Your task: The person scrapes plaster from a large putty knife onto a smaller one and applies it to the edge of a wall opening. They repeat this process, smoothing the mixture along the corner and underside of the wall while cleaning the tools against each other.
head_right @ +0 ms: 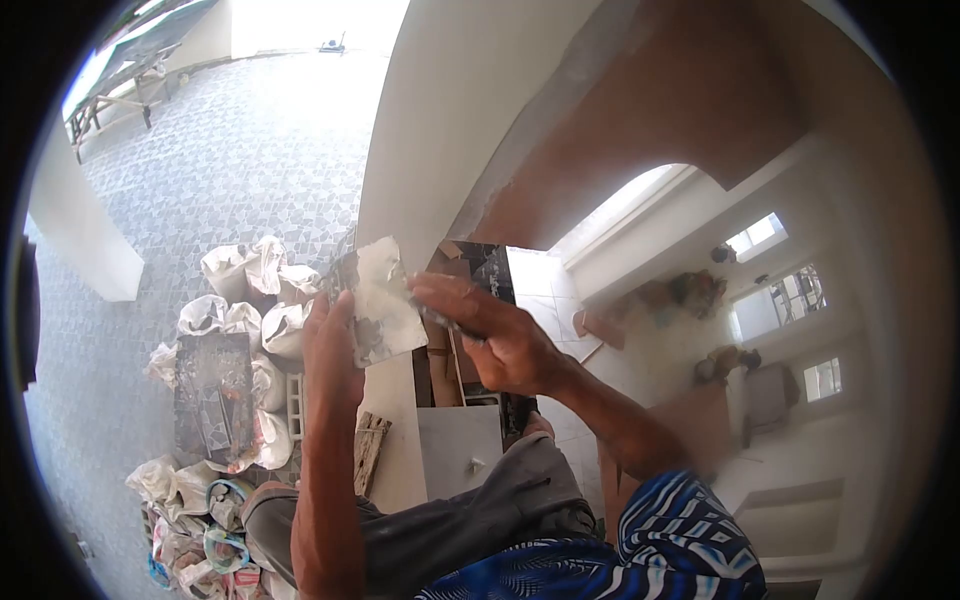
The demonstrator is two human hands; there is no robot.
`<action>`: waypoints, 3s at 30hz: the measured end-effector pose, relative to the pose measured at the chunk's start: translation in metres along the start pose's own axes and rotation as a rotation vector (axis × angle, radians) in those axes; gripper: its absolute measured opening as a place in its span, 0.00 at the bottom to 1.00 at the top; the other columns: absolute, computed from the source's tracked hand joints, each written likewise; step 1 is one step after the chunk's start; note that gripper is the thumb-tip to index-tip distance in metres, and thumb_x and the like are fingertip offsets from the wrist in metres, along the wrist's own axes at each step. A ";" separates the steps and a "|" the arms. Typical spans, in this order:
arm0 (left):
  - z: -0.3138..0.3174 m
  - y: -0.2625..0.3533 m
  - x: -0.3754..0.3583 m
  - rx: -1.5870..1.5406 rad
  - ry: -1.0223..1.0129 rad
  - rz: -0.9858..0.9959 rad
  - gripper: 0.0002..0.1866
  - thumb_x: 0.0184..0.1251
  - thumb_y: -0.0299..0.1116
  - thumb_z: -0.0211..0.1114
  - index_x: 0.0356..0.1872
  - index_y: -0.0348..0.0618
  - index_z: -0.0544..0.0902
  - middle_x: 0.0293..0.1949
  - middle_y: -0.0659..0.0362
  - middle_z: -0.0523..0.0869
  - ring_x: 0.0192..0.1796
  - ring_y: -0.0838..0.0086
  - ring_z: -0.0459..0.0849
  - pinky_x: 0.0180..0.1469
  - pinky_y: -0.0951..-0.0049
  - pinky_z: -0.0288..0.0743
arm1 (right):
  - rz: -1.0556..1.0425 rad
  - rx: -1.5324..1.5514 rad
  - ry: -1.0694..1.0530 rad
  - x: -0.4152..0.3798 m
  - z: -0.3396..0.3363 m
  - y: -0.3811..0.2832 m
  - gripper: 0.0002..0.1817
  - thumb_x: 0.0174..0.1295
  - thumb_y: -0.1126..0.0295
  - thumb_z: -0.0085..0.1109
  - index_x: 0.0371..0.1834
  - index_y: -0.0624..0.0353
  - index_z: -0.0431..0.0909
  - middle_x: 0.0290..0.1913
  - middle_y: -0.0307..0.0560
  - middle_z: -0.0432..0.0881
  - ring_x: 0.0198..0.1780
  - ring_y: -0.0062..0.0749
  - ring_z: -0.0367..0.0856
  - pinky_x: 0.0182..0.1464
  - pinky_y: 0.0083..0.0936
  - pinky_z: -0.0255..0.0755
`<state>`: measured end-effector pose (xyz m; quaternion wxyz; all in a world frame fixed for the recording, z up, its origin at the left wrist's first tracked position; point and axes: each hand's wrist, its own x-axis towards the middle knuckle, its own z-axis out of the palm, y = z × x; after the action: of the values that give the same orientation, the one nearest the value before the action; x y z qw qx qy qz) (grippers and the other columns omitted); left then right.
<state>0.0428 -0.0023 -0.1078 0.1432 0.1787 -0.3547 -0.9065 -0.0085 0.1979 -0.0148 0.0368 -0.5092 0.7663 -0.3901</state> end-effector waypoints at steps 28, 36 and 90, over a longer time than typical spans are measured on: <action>-0.014 0.022 0.000 -0.084 -0.090 0.057 0.15 0.83 0.29 0.56 0.63 0.33 0.76 0.52 0.54 0.87 0.46 0.75 0.88 0.49 0.74 0.85 | -0.437 -1.649 0.613 0.157 -0.225 -0.062 0.27 0.60 0.81 0.61 0.66 0.59 0.78 0.61 0.55 0.81 0.62 0.55 0.81 0.64 0.44 0.77; -0.016 0.027 -0.002 -0.073 -0.100 0.053 0.19 0.83 0.30 0.56 0.68 0.33 0.73 0.53 0.54 0.86 0.46 0.73 0.89 0.47 0.73 0.86 | -0.394 -1.674 0.458 0.152 -0.215 -0.054 0.27 0.60 0.85 0.59 0.64 0.59 0.80 0.61 0.47 0.83 0.63 0.47 0.81 0.67 0.42 0.74; -0.006 0.041 -0.020 0.017 -0.047 0.053 0.18 0.83 0.31 0.56 0.65 0.29 0.74 0.53 0.52 0.86 0.48 0.75 0.87 0.49 0.75 0.83 | -0.323 -1.449 0.322 0.063 -0.048 0.074 0.18 0.69 0.74 0.56 0.59 0.71 0.81 0.60 0.57 0.81 0.60 0.45 0.78 0.59 0.45 0.74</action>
<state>0.0681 -0.0268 -0.0791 0.1572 0.1491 -0.3701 -0.9034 -0.1163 0.1869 -0.0067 -0.4766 -0.4487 0.7427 0.1409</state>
